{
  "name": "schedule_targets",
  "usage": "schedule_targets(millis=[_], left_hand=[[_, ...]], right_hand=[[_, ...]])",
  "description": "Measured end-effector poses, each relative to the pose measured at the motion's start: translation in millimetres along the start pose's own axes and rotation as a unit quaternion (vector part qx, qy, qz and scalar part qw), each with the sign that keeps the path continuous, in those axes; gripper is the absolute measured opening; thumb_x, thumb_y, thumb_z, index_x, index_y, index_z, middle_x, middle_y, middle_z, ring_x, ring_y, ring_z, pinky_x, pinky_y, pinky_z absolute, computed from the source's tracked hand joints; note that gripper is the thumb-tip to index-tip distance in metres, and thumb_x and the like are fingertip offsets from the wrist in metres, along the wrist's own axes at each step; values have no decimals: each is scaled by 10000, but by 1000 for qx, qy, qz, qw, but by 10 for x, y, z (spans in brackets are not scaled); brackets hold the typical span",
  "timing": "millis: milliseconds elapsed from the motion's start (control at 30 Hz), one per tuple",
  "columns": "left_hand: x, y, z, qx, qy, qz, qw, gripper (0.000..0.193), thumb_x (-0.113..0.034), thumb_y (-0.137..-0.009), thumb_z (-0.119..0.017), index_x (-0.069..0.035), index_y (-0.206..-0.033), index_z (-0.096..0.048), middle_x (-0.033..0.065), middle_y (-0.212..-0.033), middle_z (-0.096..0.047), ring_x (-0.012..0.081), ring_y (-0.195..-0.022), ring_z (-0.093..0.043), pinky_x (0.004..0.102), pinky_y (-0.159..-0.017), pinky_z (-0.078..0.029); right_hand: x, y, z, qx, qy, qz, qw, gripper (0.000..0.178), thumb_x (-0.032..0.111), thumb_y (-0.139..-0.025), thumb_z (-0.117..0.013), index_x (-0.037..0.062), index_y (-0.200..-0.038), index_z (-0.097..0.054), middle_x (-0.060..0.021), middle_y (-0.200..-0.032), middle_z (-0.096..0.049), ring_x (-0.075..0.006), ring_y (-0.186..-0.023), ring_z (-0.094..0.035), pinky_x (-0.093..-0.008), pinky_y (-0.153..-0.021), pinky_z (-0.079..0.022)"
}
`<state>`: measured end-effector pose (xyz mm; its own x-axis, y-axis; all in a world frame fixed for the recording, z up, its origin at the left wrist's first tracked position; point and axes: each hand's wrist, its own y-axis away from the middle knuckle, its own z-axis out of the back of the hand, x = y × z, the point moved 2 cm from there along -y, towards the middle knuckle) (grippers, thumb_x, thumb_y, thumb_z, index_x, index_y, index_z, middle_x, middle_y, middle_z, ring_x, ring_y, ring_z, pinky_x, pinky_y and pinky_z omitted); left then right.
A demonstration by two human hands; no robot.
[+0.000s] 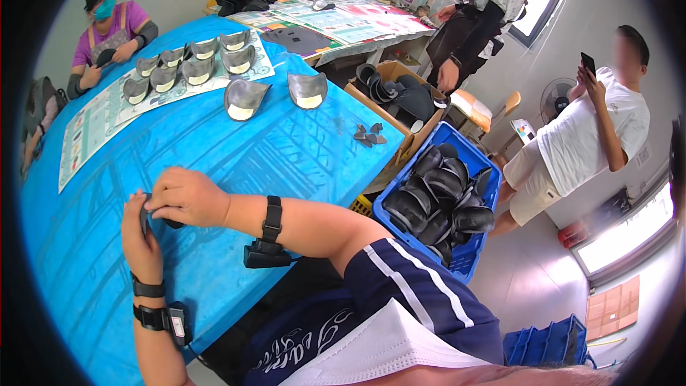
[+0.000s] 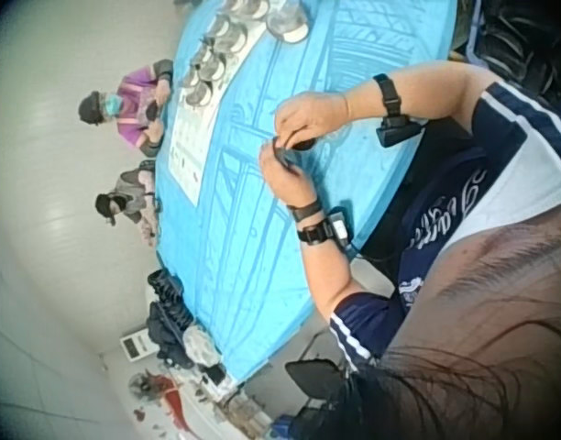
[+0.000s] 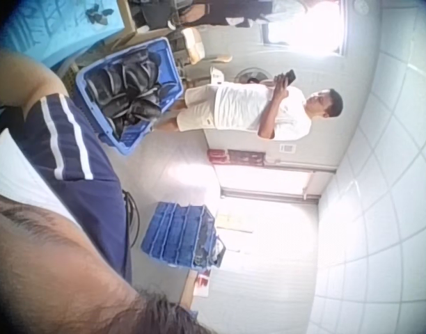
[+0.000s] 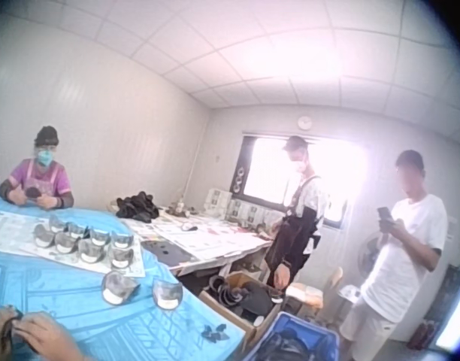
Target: The person is inspecting and arranging black shoe heel or toe components on a blue-covered table in a manufacturing setting.
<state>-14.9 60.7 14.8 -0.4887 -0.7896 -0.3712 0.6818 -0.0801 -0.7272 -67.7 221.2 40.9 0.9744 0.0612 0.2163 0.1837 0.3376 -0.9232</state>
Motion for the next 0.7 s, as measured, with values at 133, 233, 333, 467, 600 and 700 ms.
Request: schedule_targets(millis=[133,233,333,467,600,700], left_hand=[[-127,-58,11,29,-43,-31,998,401,124,-797,-399,-2,-1173,-457,169,-1149,-524,281,-1105,-487,369,-979,-341],[-89,-53,53,29,-35,-16,999,464,137,-723,-394,-13,-1155,-476,165,-1134,-530,300,-1095,-487,397,-994,-318],[59,-35,45,39,-27,-14,999,527,146,-652,-386,-21,-1142,-486,163,-1120,-535,322,-1086,-485,428,-1001,-305],[28,-69,55,61,-113,-74,989,527,140,-644,-382,-19,-1135,-487,153,-1112,-539,334,-1085,-480,448,-998,-300],[-43,-88,38,29,-60,-59,996,512,133,-650,-387,-18,-1128,-496,148,-1107,-541,331,-1086,-480,446,-996,-303],[41,-83,46,41,-54,-54,996,503,124,-666,-396,-26,-1135,-501,142,-1100,-543,318,-1094,-476,439,-1002,-296]], right_hand=[[-63,74,-39,2,22,-24,999,115,91,-700,-651,61,-804,-610,-67,-789,-575,-240,-738,-536,-322,-650,-446],[-16,39,-11,-34,3,-75,997,98,105,-709,-646,65,-789,-607,-62,-784,-568,-236,-738,-537,-324,-654,-448],[-16,26,13,-41,-90,-164,981,85,110,-714,-645,64,-764,-595,-59,-770,-560,-237,-728,-533,-330,-635,-443],[-88,18,43,34,34,-46,998,66,95,-709,-645,71,-744,-595,-46,-750,-561,-235,-712,-525,-332,-615,-432],[-80,51,14,-7,26,-24,999,82,88,-687,-661,80,-750,-609,-24,-743,-570,-225,-713,-524,-328,-617,-426],[-144,28,31,-29,-19,-52,998,94,119,-665,-672,74,-718,-608,-34,-689,-537,-239,-660,-500,-340,-597,-413]])
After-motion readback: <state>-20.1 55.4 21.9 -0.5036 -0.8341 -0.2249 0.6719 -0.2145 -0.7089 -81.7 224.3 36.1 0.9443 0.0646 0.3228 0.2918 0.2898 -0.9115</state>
